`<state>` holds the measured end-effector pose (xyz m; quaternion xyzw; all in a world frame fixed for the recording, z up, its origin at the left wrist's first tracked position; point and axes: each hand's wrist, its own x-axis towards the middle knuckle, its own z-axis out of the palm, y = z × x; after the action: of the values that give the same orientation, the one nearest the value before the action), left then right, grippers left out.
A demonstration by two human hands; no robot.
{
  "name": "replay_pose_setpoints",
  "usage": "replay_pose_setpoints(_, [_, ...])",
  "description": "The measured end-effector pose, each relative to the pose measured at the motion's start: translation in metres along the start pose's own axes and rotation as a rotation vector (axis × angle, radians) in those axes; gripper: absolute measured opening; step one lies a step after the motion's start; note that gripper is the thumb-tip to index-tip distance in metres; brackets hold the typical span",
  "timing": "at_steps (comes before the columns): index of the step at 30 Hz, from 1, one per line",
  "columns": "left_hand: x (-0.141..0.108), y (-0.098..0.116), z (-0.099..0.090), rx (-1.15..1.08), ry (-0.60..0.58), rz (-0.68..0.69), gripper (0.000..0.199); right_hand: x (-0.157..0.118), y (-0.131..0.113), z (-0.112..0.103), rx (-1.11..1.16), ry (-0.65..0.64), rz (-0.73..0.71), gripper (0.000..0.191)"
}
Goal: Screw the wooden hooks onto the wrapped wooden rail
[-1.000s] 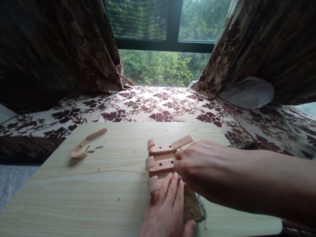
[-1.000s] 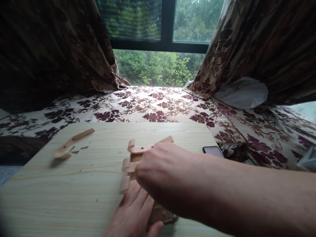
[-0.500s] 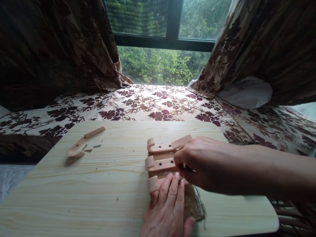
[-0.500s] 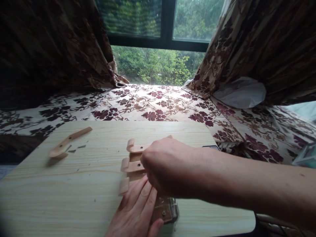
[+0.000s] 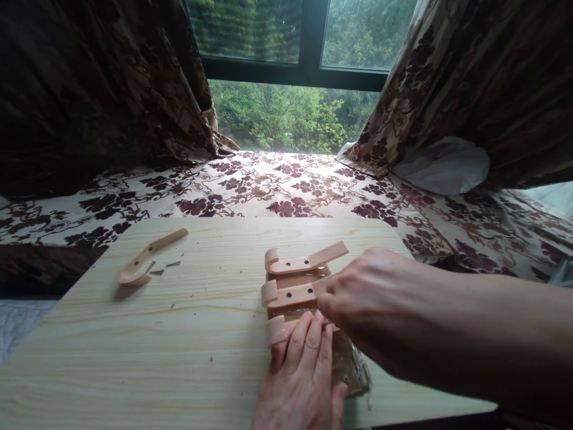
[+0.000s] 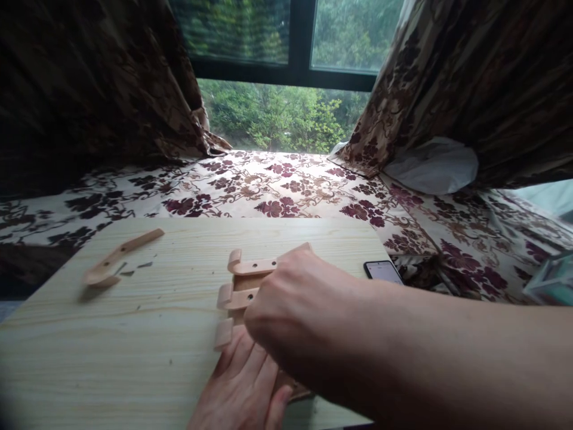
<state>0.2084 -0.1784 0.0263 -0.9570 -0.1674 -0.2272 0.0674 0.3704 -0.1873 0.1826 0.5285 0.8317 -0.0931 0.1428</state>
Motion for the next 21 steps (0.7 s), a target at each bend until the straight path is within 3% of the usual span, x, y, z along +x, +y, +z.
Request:
replay_pose_setpoints(5, [0.003,0.000,-0.002,0.021,0.087,-0.013,0.044,-0.002,0.001,-0.009,0.069,-0.073,0.190,0.009])
replay_pose_setpoints(12, [0.003,0.004,0.002,-0.071,-0.048,-0.093,0.036,-0.012,-0.012,-0.003,-0.060,0.144,-0.078,0.015])
replay_pose_setpoints(16, [0.002,0.004,0.003,-0.145,-0.069,-0.114,0.035,-0.005,-0.011,0.005,0.034,0.091,-0.124,0.017])
replay_pose_setpoints(21, [0.001,0.001,-0.003,-0.079,-0.003,-0.048,0.040,0.005,-0.003,0.004,0.089,0.004,0.111,0.017])
